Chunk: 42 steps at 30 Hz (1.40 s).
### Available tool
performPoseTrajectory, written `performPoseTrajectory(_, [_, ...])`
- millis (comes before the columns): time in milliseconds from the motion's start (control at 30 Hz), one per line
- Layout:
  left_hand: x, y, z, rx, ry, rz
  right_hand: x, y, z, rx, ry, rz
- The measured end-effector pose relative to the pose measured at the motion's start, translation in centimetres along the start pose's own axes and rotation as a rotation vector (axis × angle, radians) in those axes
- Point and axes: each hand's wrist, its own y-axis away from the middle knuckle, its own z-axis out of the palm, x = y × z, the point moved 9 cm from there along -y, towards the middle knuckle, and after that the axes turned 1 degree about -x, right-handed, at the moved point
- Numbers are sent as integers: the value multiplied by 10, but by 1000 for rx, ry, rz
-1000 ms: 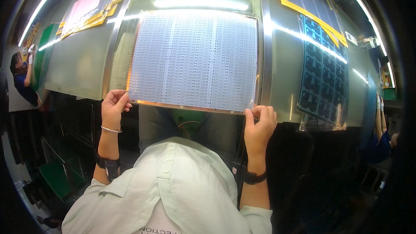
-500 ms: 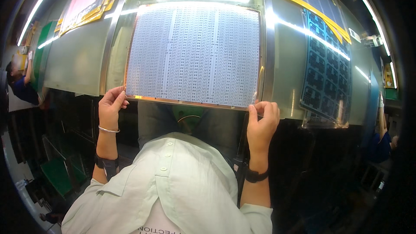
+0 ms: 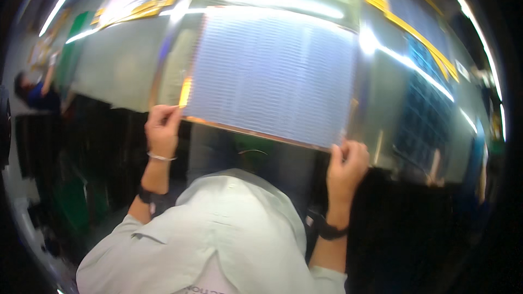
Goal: Inspecting thin sheets, applying markers or tape, and sorting them into storage racks.
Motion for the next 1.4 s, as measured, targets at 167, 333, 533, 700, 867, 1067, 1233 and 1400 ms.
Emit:
performPoseTrajectory(167, [-20, 13, 10, 82, 168, -64, 9, 9, -6, -13, -33, 34])
performPoseTrajectory(333, [-26, 23, 3, 151, 155, -114, 17, 11, 7, -54, -54, 58])
performPoseTrajectory(533, [-26, 20, 6, 166, 207, -165, 20, 10, 7, -47, -33, 9])
performPoseTrajectory(700, [-30, 18, 8, 136, 129, -346, 18, 8, 5, -75, -45, 109])
performPoseTrajectory(867, [-47, 26, 37, -115, 363, -538, -26, 1, -14, 27, 59, -88])
performPoseTrajectory(1067, [-67, 37, 17, -210, 372, -581, -43, -49, 3, -257, 393, -390])
performPoseTrajectory(1233, [-70, 34, 26, -312, 423, -598, -27, -148, 45, -223, 490, -520])
performPoseTrajectory(1400, [-44, 11, -7, -292, -120, -426, -22, -193, 73, -164, 533, -485])
